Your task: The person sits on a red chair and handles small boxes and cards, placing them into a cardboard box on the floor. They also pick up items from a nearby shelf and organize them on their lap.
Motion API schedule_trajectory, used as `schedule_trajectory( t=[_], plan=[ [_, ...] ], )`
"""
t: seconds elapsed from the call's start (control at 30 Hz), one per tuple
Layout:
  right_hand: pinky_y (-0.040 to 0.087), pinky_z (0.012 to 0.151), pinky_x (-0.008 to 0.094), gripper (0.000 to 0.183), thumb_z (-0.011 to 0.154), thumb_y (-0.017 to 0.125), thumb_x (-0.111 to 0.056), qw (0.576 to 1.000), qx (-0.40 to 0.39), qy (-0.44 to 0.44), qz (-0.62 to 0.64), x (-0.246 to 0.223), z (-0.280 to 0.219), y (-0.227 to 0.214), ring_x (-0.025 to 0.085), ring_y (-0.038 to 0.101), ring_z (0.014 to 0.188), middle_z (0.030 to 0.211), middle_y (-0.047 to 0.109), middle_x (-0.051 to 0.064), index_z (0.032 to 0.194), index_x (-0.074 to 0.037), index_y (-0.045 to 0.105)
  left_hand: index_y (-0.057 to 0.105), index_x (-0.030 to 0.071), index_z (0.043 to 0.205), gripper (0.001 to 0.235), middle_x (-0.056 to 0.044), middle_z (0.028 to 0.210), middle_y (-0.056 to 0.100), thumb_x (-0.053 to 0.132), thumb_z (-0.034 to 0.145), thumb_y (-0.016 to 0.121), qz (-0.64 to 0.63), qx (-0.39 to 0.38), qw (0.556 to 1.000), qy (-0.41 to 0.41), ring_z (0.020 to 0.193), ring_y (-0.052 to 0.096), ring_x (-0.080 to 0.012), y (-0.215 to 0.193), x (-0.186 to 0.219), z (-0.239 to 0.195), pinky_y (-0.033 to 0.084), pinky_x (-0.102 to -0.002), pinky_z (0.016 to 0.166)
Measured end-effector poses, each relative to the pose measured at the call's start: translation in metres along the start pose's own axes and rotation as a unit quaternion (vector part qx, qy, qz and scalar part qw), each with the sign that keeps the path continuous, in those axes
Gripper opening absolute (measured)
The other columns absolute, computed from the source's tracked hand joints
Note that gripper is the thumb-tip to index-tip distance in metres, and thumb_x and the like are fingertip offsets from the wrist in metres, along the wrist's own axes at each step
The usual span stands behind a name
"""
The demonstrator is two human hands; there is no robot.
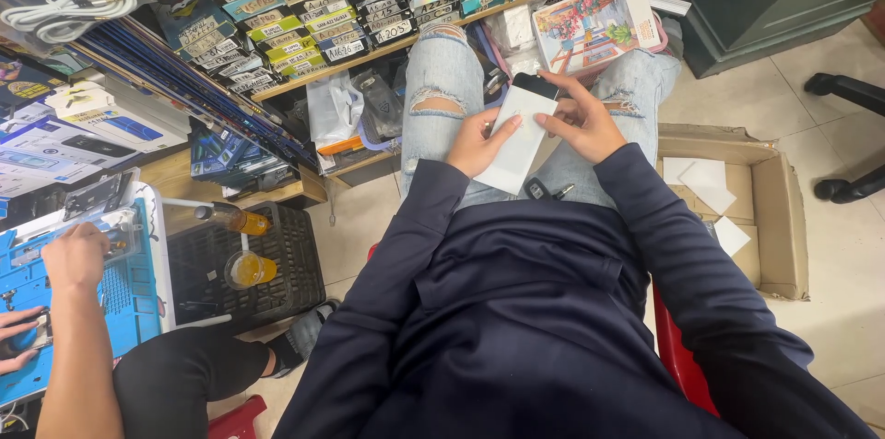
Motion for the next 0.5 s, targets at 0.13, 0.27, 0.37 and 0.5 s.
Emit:
schedule_trajectory(
  t=[0.13,0.27,0.37,0.5],
  plan=[
    [0.05,0.074,0.035,0.061,0.095,0.076,-0.01,1.0,-0.01,-0.006,-0.012,0.002,0.0,-0.001,0.02,0.067,0.075,0.09,0.074,0.014,0.151,-0.013,0.051,0.074,0.009,0.106,0.028,-0.004,0.081,0.074,0.035,0.099,0.072,-0.005,0.005,1.0,0.001,0.077,0.069,-0.0101,0.0,-0.006,0.003,0.06,-0.027,0.072],
    [0.052,0.075,0.037,0.057,0.095,0.075,-0.01,1.0,-0.017,-0.001,-0.014,0.005,-0.001,-0.001,0.021,0.067,0.074,0.09,0.074,0.015,0.148,-0.013,0.055,0.074,0.01,0.104,0.025,-0.004,0.081,0.074,0.034,0.099,0.072,-0.005,0.01,1.0,0.004,0.077,0.069,-0.0104,0.0,-0.011,0.005,0.06,-0.026,0.071],
    [0.052,0.075,0.037,0.053,0.095,0.075,-0.011,1.0,-0.021,-0.001,-0.014,0.005,0.0,0.0,0.021,0.067,0.075,0.09,0.075,0.015,0.145,-0.013,0.058,0.075,0.011,0.103,0.025,-0.003,0.08,0.074,0.035,0.099,0.072,-0.009,0.014,1.0,0.003,0.076,0.069,-0.01,-0.001,-0.014,0.006,0.06,-0.025,0.07],
    [0.056,0.071,0.037,0.045,0.096,0.074,-0.01,0.999,-0.031,-0.013,-0.003,-0.004,0.0,0.004,0.021,0.068,0.073,0.088,0.075,0.016,0.139,-0.012,0.063,0.075,0.012,0.099,0.02,-0.001,0.078,0.073,0.032,0.098,0.073,-0.015,0.024,0.999,0.021,0.075,0.067,-0.0078,0.0,-0.014,0.005,0.059,-0.025,0.072]
  ],
)
Point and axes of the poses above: each hand's wrist, its own z-axis towards the middle knuckle, its own y-axis out of the palm, x = y × z, the point moved 1 cm from there along z, towards the middle knuckle
